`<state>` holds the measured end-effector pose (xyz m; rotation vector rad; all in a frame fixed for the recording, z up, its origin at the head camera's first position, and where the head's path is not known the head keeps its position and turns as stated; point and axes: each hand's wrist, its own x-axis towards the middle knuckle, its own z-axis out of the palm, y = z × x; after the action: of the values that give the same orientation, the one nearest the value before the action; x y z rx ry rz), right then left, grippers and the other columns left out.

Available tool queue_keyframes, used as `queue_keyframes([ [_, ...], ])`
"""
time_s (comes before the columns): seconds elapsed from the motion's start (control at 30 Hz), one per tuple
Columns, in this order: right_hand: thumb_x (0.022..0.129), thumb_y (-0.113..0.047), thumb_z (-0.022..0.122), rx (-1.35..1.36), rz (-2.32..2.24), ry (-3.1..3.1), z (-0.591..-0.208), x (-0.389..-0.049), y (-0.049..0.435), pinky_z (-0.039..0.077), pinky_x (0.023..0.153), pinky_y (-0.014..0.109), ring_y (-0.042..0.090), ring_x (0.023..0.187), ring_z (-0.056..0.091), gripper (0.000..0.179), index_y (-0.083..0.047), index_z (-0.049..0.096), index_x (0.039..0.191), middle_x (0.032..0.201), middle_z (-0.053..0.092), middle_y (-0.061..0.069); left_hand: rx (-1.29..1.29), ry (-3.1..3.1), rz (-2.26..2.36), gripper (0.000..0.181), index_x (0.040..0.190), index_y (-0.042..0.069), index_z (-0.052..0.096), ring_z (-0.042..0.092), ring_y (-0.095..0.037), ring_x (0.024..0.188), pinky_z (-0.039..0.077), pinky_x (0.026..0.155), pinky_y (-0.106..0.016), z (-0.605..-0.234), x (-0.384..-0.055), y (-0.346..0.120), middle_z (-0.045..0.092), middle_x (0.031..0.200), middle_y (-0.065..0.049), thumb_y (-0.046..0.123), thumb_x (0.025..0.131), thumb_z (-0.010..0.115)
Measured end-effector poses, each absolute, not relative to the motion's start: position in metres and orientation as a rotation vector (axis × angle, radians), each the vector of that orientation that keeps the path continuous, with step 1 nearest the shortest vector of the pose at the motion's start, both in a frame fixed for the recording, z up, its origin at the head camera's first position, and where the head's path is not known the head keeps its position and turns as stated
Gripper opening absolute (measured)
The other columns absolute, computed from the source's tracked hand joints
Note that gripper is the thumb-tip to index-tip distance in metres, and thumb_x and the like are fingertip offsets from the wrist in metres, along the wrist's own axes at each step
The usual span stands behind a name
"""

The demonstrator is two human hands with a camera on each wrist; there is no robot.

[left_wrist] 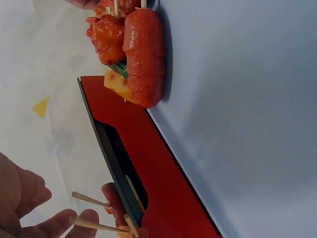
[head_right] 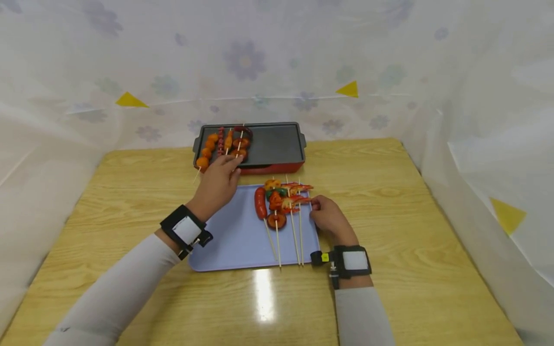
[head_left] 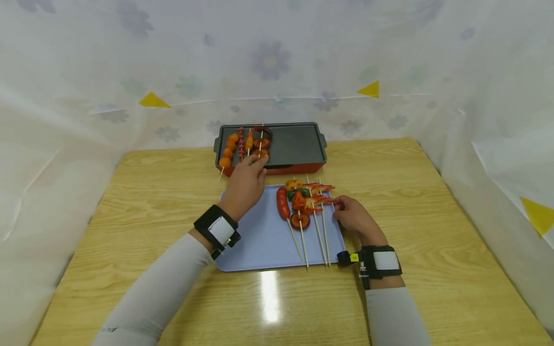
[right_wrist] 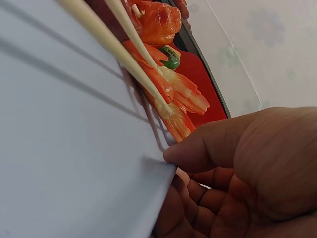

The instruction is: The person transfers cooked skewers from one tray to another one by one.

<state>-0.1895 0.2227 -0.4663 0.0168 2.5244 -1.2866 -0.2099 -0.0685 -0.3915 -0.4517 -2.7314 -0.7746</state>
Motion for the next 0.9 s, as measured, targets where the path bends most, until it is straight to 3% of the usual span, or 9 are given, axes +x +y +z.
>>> queue_keyframes([
  [0.37,0.086,-0.001,0.049,-0.024,-1.293,2.540,-0.467,-0.188,0.220,0.038,0.057,0.030,0.021,0.070,0.046,0.029,0.006,0.049,0.114,0.090,0.048,0.014,-0.298,-2.708,-0.945,0.034,0.124,-0.001,0.058,0.055,-0.030,0.106,0.048,0.088,-0.046,-0.401,-0.226,-0.075,0.062,0.117,-0.020,0.002,0.090,0.052],
  [0.53,0.085,-0.002,0.048,-0.057,-1.277,2.568,-0.467,-0.188,0.218,0.038,0.058,0.031,0.022,0.072,0.045,0.029,0.006,0.050,0.113,0.089,0.047,0.014,-0.229,-2.744,-1.001,0.040,0.126,-0.006,0.053,0.059,-0.026,0.080,0.051,0.070,-0.040,-0.400,-0.228,-0.080,0.067,0.103,-0.018,0.002,0.087,0.056],
  [0.6,0.085,-0.002,0.048,-0.042,-1.276,2.567,-0.468,-0.188,0.218,0.038,0.058,0.031,0.023,0.071,0.046,0.029,0.005,0.050,0.113,0.088,0.047,0.014,-0.193,-2.770,-1.024,0.030,0.115,-0.006,0.060,0.054,-0.023,0.066,0.046,0.060,-0.035,-0.397,-0.228,-0.081,0.065,0.087,-0.015,0.003,0.087,0.056],
  [0.7,0.085,-0.003,0.049,-0.029,-1.259,2.579,-0.469,-0.189,0.219,0.039,0.058,0.031,0.023,0.072,0.046,0.028,0.005,0.050,0.112,0.089,0.048,0.014,-0.109,-2.825,-1.118,0.008,0.083,-0.001,0.059,0.043,-0.019,0.058,0.036,0.054,-0.029,-0.390,-0.229,-0.082,0.051,0.067,-0.009,0.004,0.085,0.055],
  [0.77,0.085,-0.003,0.050,-0.017,-1.246,2.594,-0.469,-0.190,0.220,0.039,0.058,0.031,0.023,0.074,0.047,0.028,0.004,0.050,0.112,0.090,0.049,0.014,-0.063,-2.866,-1.251,0.012,0.074,0.000,0.053,0.039,-0.018,0.057,0.032,0.052,-0.028,-0.386,-0.231,-0.082,0.044,0.067,-0.007,0.006,0.084,0.055],
  [0.83,0.085,-0.004,0.050,-0.008,-1.235,2.606,-0.470,-0.191,0.221,0.040,0.059,0.032,0.024,0.076,0.047,0.028,0.004,0.051,0.112,0.091,0.049,0.014,-0.003,-2.895,-1.433,0.011,0.084,-0.003,0.060,0.044,-0.017,0.062,0.038,0.054,-0.025,-0.382,-0.232,-0.082,0.050,0.076,-0.009,0.007,0.085,0.056],
  [0.9,0.085,-0.004,0.050,0.003,-1.242,2.600,-0.470,-0.191,0.222,0.039,0.060,0.032,0.025,0.076,0.047,0.029,0.004,0.051,0.113,0.092,0.049,0.015,0.073,-2.892,-1.665,0.022,0.104,-0.005,0.062,0.053,-0.018,0.071,0.048,0.061,-0.026,-0.380,-0.235,-0.081,0.057,0.093,-0.014,0.008,0.087,0.057],
])
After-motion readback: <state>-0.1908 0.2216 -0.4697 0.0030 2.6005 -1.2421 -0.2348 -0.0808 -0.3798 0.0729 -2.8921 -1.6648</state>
